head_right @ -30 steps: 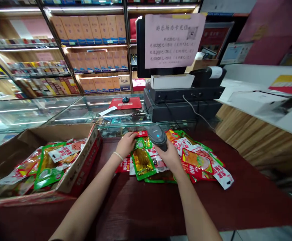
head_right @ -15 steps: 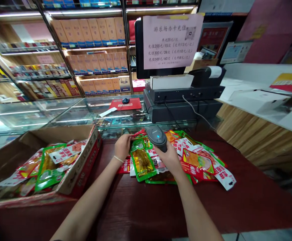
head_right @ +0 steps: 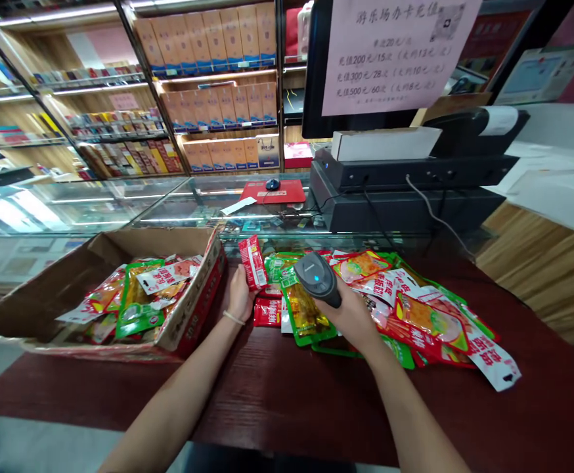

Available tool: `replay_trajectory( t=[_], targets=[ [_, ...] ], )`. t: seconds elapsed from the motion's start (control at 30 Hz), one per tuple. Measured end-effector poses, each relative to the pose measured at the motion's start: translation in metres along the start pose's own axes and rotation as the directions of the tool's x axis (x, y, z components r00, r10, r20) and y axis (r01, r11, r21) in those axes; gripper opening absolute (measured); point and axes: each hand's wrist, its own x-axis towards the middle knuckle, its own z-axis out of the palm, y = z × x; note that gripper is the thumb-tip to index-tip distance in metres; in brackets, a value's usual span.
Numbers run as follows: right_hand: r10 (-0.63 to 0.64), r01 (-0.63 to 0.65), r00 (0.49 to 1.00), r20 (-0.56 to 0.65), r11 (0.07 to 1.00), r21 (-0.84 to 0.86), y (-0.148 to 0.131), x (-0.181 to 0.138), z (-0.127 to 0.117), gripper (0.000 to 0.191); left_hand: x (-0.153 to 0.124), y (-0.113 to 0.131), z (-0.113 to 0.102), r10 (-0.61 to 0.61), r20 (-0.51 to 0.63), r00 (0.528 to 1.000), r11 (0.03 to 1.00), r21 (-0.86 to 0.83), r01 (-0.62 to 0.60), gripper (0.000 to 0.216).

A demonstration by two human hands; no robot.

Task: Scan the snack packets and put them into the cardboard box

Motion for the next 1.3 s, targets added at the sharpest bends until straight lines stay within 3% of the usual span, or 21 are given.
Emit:
replay_trajectory(
  t=[0.23,0.57,0.77,0.93,1.1,1.2,1.3],
  targets=[
    [0.080,-0.039,0.991,0.112,0.945,-0.325,-0.010,-0.006,0.010,0.056,0.002,0.003,-0.002,0.048,0.164,0.985,0.999,-0.018,-0.046,0.043],
    [0.055,0.018,0.971,0.232,0.953,-0.304,-0.011,-0.006,0.013,0.044,0.001,-0.002,-0.001,0.008,0.139,0.990,1.000,-0.014,-0.006,0.042],
    [0.074,-0.017,0.977,0.200,0.962,-0.273,-0.012,-0.007,0.012,0.049,0.000,-0.002,-0.001,0.017,0.153,0.988,0.999,-0.040,-0.011,0.044],
    [0.017,0.013,0.989,0.144,0.978,-0.206,-0.006,-0.007,0.009,0.048,-0.006,0.002,0.008,0.069,0.142,0.987,0.997,0.008,-0.071,0.046],
    [0.039,-0.035,0.999,0.022,0.985,-0.171,0.000,-0.001,0.001,0.049,-0.030,0.039,0.039,0.217,0.190,0.957,0.966,0.099,-0.239,0.038],
    [0.067,-0.074,0.996,-0.063,0.990,-0.121,0.001,0.000,-0.003,0.052,-0.058,0.082,0.052,0.315,0.304,0.899,0.912,0.163,-0.375,0.033],
    [0.068,-0.071,0.994,-0.091,0.997,-0.034,0.001,0.000,-0.005,0.051,-0.086,0.130,0.047,0.359,0.409,0.839,0.806,0.317,-0.500,0.030]
  ],
)
